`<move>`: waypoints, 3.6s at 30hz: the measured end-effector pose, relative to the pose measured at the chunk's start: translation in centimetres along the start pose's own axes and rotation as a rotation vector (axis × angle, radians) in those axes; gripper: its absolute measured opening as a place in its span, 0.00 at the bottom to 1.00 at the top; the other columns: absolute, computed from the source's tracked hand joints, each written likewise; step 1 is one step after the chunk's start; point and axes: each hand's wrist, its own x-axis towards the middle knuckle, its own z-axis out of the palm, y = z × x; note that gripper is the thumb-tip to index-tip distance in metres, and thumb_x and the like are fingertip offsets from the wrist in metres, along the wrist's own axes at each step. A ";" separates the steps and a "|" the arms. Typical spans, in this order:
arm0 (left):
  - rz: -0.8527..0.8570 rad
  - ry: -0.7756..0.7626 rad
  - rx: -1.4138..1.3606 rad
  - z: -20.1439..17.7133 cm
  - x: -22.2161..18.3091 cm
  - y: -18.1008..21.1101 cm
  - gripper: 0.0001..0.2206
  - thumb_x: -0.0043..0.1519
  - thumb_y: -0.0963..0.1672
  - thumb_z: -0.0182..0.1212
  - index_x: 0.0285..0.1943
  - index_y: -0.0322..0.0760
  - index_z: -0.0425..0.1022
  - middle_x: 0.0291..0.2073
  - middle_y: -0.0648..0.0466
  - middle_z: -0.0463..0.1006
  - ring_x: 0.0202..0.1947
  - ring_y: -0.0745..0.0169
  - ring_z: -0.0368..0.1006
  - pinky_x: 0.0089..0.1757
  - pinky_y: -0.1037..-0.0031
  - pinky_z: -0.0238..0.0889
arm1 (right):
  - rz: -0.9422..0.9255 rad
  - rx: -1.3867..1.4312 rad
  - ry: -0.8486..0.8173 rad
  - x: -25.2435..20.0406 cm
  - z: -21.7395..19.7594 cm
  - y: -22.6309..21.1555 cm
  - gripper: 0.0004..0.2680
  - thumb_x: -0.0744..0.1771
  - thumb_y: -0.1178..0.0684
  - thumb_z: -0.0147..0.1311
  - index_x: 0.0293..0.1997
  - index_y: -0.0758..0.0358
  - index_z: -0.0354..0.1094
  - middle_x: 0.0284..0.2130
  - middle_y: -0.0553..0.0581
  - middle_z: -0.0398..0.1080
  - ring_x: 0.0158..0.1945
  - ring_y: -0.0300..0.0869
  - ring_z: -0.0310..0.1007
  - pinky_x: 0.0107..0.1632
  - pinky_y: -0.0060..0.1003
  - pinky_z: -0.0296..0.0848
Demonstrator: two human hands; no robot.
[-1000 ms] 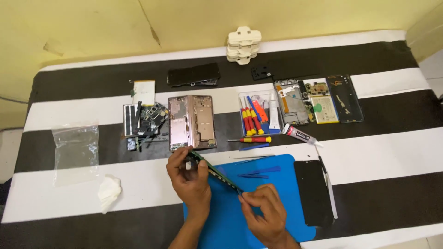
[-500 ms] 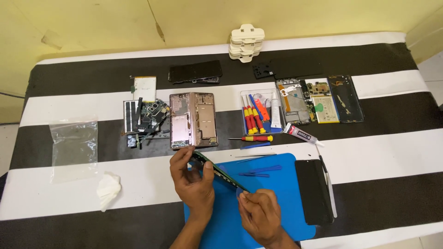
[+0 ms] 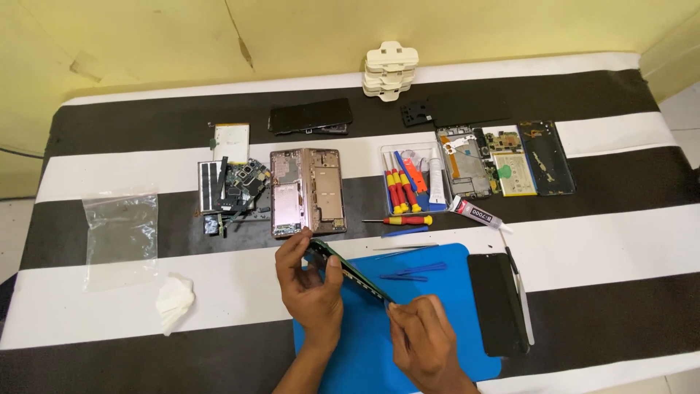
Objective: A person uses a plastic prying tool to carefully remove the back cover of a smartphone on a repair workbench.
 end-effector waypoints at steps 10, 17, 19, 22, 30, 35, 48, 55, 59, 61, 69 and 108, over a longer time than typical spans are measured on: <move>-0.074 0.036 -0.005 0.7 0.4 -0.3 0.17 0.63 0.42 0.65 0.60 0.39 0.69 0.60 0.49 0.69 0.66 0.52 0.68 0.55 0.71 0.74 | 0.031 0.032 -0.053 -1.6 0.2 1.6 0.03 0.66 0.67 0.56 0.36 0.72 0.66 0.26 0.61 0.62 0.29 0.45 0.65 0.28 0.33 0.72; -0.062 0.039 0.069 1.2 0.0 0.5 0.17 0.63 0.44 0.65 0.60 0.41 0.68 0.61 0.50 0.69 0.65 0.51 0.68 0.54 0.69 0.76 | 0.135 0.136 -0.096 -2.2 -0.2 2.2 0.06 0.68 0.64 0.53 0.32 0.66 0.61 0.26 0.59 0.56 0.28 0.46 0.60 0.30 0.40 0.63; -0.048 0.051 0.092 1.7 0.4 0.7 0.17 0.63 0.43 0.65 0.60 0.41 0.69 0.60 0.50 0.69 0.64 0.50 0.68 0.53 0.69 0.77 | 0.241 0.209 -0.083 -2.5 0.1 2.8 0.03 0.68 0.61 0.54 0.37 0.63 0.64 0.29 0.58 0.62 0.31 0.46 0.66 0.34 0.40 0.69; -0.081 0.070 0.105 1.9 0.6 1.1 0.17 0.61 0.42 0.66 0.58 0.39 0.70 0.58 0.49 0.70 0.64 0.52 0.68 0.55 0.67 0.75 | 0.160 0.175 -0.064 -2.9 0.2 2.9 0.05 0.67 0.65 0.55 0.36 0.65 0.62 0.28 0.60 0.59 0.31 0.47 0.62 0.34 0.41 0.69; -0.099 0.083 0.060 -0.2 0.6 -0.7 0.17 0.65 0.44 0.63 0.61 0.36 0.67 0.58 0.48 0.65 0.64 0.49 0.65 0.57 0.64 0.74 | 0.448 0.075 -0.160 -5.1 -2.6 4.8 0.03 0.67 0.53 0.57 0.39 0.58 0.71 0.33 0.54 0.70 0.31 0.38 0.73 0.32 0.30 0.76; -0.121 0.077 0.036 -1.1 0.0 -1.4 0.17 0.65 0.46 0.63 0.61 0.38 0.68 0.59 0.49 0.66 0.66 0.50 0.66 0.57 0.63 0.76 | 0.390 -0.093 -0.282 -5.3 -3.5 7.9 0.09 0.68 0.53 0.53 0.52 0.54 0.76 0.44 0.51 0.76 0.49 0.46 0.73 0.52 0.46 0.76; 0.060 -0.009 0.001 -1.0 1.4 -1.3 0.14 0.62 0.37 0.61 0.58 0.36 0.72 0.55 0.48 0.70 0.68 0.44 0.70 0.48 0.71 0.76 | 0.155 -0.281 -0.562 0.8 -2.3 12.5 0.06 0.66 0.56 0.59 0.45 0.60 0.75 0.44 0.57 0.72 0.48 0.49 0.69 0.46 0.43 0.73; 0.067 0.053 0.003 -1.2 1.2 -1.7 0.14 0.63 0.37 0.63 0.57 0.33 0.73 0.53 0.47 0.71 0.65 0.43 0.73 0.45 0.73 0.76 | 0.163 -0.205 -0.448 4.1 -1.6 10.8 0.10 0.67 0.53 0.57 0.53 0.60 0.73 0.47 0.59 0.73 0.53 0.51 0.70 0.49 0.45 0.76; 0.110 0.026 -0.010 -0.9 1.4 -1.8 0.14 0.67 0.43 0.61 0.60 0.36 0.70 0.55 0.48 0.69 0.67 0.43 0.70 0.48 0.71 0.76 | 0.064 -0.311 -0.564 4.3 0.6 13.1 0.08 0.67 0.55 0.54 0.50 0.62 0.73 0.48 0.61 0.72 0.51 0.53 0.70 0.49 0.50 0.70; 0.080 0.045 0.004 -1.6 0.5 -1.3 0.13 0.68 0.43 0.61 0.60 0.38 0.70 0.55 0.49 0.68 0.67 0.44 0.70 0.48 0.70 0.77 | -0.042 -0.299 -0.540 3.7 -0.2 11.7 0.05 0.66 0.59 0.56 0.44 0.64 0.73 0.44 0.61 0.71 0.47 0.54 0.69 0.43 0.49 0.70; -0.012 0.160 0.131 -1.1 0.7 -0.9 0.13 0.64 0.40 0.64 0.57 0.38 0.72 0.53 0.50 0.70 0.62 0.52 0.72 0.46 0.72 0.73 | 0.467 0.028 -0.604 -1.5 -4.6 3.3 0.08 0.67 0.46 0.58 0.49 0.49 0.68 0.38 0.49 0.77 0.34 0.39 0.81 0.36 0.37 0.83; 0.170 0.091 0.281 -0.2 -0.9 1.7 0.18 0.66 0.45 0.62 0.63 0.38 0.66 0.56 0.47 0.64 0.71 0.35 0.65 0.57 0.60 0.79 | 0.403 -0.478 -0.315 -6.0 -1.9 -0.5 0.04 0.67 0.48 0.58 0.34 0.50 0.70 0.30 0.46 0.73 0.14 0.39 0.55 0.17 0.33 0.61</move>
